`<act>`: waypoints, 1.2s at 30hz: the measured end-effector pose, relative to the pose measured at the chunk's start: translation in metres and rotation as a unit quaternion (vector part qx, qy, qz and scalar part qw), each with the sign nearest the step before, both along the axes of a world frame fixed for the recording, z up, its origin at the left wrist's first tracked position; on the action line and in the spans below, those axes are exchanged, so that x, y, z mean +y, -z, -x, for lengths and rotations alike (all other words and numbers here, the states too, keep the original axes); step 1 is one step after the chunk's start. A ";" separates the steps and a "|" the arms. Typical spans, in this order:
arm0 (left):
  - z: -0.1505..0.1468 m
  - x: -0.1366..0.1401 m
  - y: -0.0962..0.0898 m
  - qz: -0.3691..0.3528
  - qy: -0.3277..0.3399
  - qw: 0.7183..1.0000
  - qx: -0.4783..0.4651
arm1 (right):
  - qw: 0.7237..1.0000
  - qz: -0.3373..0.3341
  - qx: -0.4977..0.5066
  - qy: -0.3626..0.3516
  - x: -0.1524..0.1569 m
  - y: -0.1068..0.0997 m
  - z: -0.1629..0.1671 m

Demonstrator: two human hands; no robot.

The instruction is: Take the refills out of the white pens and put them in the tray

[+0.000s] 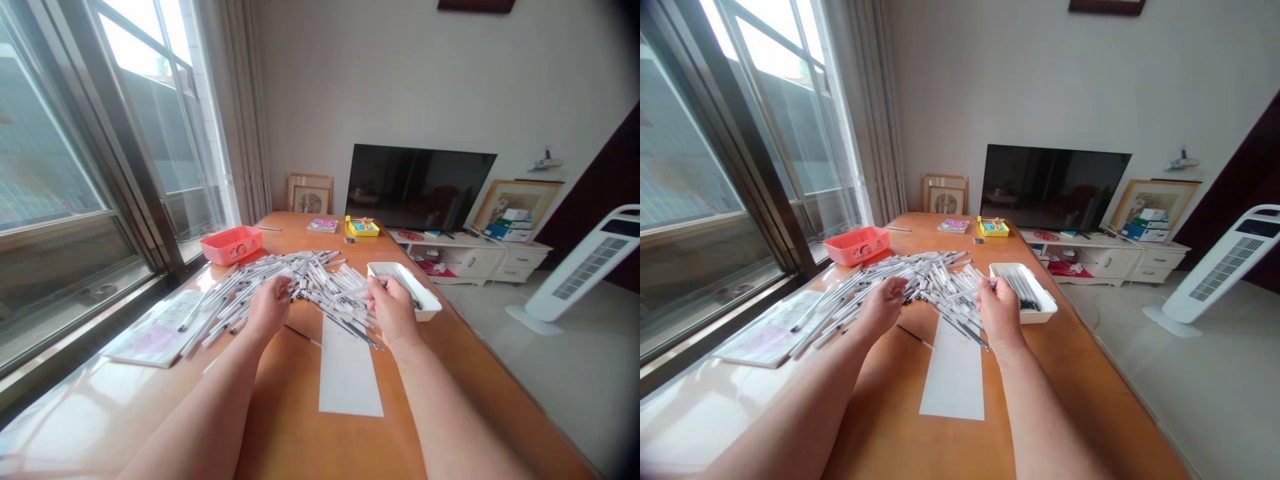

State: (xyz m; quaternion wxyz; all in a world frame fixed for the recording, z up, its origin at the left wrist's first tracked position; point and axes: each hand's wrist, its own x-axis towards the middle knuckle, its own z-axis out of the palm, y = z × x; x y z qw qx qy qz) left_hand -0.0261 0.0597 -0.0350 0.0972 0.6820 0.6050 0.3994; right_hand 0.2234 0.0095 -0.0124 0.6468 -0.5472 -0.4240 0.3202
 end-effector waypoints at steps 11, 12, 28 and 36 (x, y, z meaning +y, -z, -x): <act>-0.033 -0.011 0.015 0.012 0.139 0.958 0.252 | 1.000 -0.020 0.012 -0.001 0.002 0.000 0.001; -0.033 -0.010 0.016 0.014 0.137 0.956 0.258 | 1.000 -0.020 0.011 -0.001 0.002 0.000 0.001; -0.031 -0.015 0.001 0.006 0.121 0.958 0.261 | 1.000 -0.023 0.016 -0.011 -0.004 -0.009 0.005; -0.027 -0.015 0.003 0.007 0.128 0.962 0.241 | 0.999 -0.032 0.007 -0.009 -0.002 -0.006 0.003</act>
